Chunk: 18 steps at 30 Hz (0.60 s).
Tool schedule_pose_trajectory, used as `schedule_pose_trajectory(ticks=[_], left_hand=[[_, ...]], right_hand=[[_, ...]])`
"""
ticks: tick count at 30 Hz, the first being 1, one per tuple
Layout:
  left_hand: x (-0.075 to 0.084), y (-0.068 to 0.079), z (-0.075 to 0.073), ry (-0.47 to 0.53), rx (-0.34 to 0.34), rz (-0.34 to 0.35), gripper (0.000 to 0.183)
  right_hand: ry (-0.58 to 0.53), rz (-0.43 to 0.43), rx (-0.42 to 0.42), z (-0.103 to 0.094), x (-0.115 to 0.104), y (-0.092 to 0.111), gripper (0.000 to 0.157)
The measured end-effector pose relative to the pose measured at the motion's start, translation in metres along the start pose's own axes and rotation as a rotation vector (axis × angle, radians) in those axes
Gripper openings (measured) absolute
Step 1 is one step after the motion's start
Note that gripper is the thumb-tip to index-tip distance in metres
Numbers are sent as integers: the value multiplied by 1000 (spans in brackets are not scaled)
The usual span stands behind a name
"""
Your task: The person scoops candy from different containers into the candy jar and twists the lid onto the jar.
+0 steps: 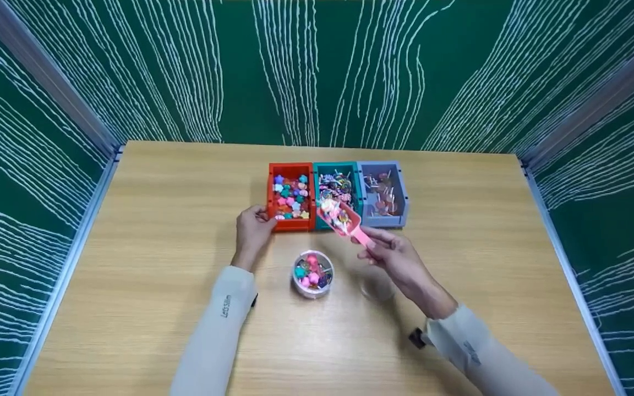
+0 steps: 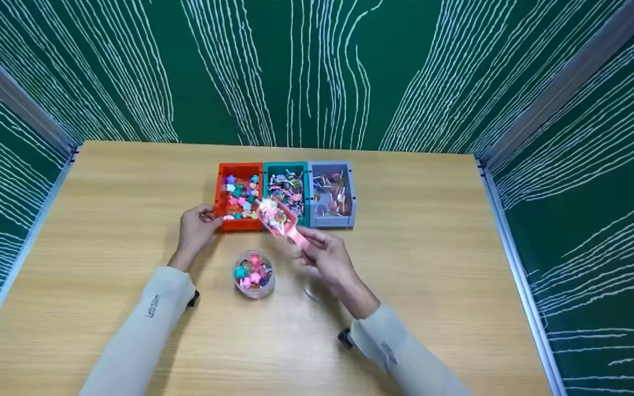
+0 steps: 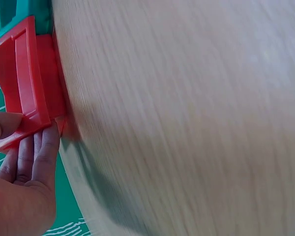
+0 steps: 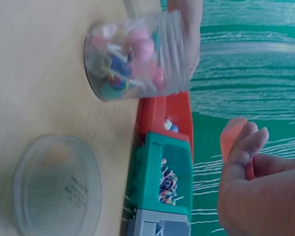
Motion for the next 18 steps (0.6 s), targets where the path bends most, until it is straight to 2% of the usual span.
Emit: schedule_pose_trajectory(ticks=[8,12,18], left_hand=[[5,1,-4,-21,12,53,21],[5,1,-5,-19,13,46,20],[3,2,-1,-17,-1,15,18]], right_hand=[[167,-30,-172,2,8,30,43],[271,-10,-230,-1,10,33,38],[508,-2,-304,-1,-2,28,35]])
Point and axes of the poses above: each hand's wrist, its own y-axis away from the middle knuckle, its own z-axis out of the palm, x = y × z, the point moved 9 cm from there along -y, towards the middle knuckle, and after that the axes turned 8 degrees about -x, right-handed, at the moved point
